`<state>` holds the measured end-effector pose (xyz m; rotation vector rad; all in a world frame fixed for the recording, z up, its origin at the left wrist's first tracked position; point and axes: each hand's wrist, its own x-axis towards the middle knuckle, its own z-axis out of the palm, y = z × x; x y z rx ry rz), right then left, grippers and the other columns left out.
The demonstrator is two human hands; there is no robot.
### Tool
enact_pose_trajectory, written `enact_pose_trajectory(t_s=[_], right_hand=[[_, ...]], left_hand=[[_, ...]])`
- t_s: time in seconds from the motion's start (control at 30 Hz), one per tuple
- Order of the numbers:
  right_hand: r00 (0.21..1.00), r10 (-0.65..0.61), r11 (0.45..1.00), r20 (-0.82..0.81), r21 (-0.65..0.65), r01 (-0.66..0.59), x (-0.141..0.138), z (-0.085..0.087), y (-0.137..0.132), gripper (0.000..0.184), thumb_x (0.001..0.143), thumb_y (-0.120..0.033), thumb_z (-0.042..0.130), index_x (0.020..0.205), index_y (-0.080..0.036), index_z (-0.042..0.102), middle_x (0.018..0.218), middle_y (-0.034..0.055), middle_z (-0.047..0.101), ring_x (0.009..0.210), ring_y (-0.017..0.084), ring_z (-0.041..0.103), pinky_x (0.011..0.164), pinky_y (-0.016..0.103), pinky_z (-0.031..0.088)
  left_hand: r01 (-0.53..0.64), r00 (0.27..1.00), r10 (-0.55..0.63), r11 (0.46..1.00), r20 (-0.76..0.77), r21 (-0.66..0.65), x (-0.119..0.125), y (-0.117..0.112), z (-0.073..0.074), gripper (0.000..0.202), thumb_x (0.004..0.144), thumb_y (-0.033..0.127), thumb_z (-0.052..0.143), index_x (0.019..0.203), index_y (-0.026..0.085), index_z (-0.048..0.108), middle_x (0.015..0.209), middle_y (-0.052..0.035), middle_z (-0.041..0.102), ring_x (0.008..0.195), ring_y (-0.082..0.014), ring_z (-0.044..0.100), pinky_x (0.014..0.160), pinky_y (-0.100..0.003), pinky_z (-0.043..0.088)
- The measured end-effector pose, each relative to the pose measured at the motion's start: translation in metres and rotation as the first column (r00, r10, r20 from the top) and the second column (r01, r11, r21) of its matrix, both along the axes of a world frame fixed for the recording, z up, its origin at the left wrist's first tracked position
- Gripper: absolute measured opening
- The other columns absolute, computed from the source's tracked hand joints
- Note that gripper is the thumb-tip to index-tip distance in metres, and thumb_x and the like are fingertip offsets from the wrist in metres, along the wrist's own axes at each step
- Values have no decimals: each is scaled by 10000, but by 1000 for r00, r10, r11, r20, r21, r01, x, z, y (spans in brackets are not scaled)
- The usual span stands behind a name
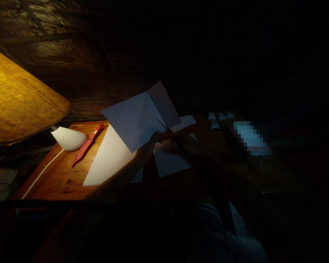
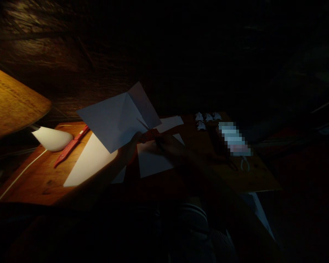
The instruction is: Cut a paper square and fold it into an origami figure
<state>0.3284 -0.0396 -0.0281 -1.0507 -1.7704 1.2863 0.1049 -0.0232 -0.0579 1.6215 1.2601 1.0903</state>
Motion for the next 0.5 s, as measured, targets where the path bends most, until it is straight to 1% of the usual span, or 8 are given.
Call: enact_pose_trajectory(t_s=[0.07, 0.17, 0.23, 0.37, 0.5], right_hand=[[1000, 2, 1000, -17, -11, -3, -1, 1, -1, 329, 828, -515, 672, 803, -186, 682, 763, 29, 631, 711, 163, 550, 621, 271, 426], [1000, 11, 1000, 5, -9, -11, -2, 2, 0, 330, 826, -507, 673, 802, -178, 686, 761, 33, 632, 696, 161, 546, 614, 276, 425], [1000, 9, 1000, 22, -3, -9, -2, 2, 2, 312, 817, -488, 679, 816, -176, 695, 775, 34, 641, 699, 165, 553, 624, 282, 431], [999, -5, 1000, 47, 15, 4, -1, 2, 3, 266, 815, -449, 662, 845, -189, 712, 809, 39, 663, 757, 193, 585, 668, 297, 454], [999, -8, 1000, 47, 15, 7, -1, 3, 1, 262, 796, -435, 663, 862, -186, 712, 821, 39, 665, 757, 189, 580, 656, 288, 446]], left_hand=[[-21, 1000, 21, 999, 12, -35, 0, -1, 1, 603, 995, 703, 338, 931, 218, 691, 1101, -97, 761, 1165, -336, 641, 1143, -603, 335], [-35, 999, 37, 998, 18, -55, 1, -2, 2, 597, 1009, 679, 338, 931, 199, 684, 1095, -105, 758, 1153, -336, 645, 1144, -622, 328], [-52, 998, 53, 997, 21, -53, 2, -2, 3, 595, 1011, 676, 339, 920, 197, 680, 1084, -98, 760, 1132, -327, 653, 1144, -624, 329], [-43, 999, 44, 998, 23, -46, 2, 0, 2, 587, 1004, 684, 356, 922, 204, 683, 1088, -86, 766, 1109, -313, 662, 1144, -609, 336], [-50, 998, 51, 998, 25, -34, 2, 2, -1, 579, 988, 707, 369, 952, 225, 689, 1100, -76, 771, 1158, -314, 651, 1159, -616, 320]])
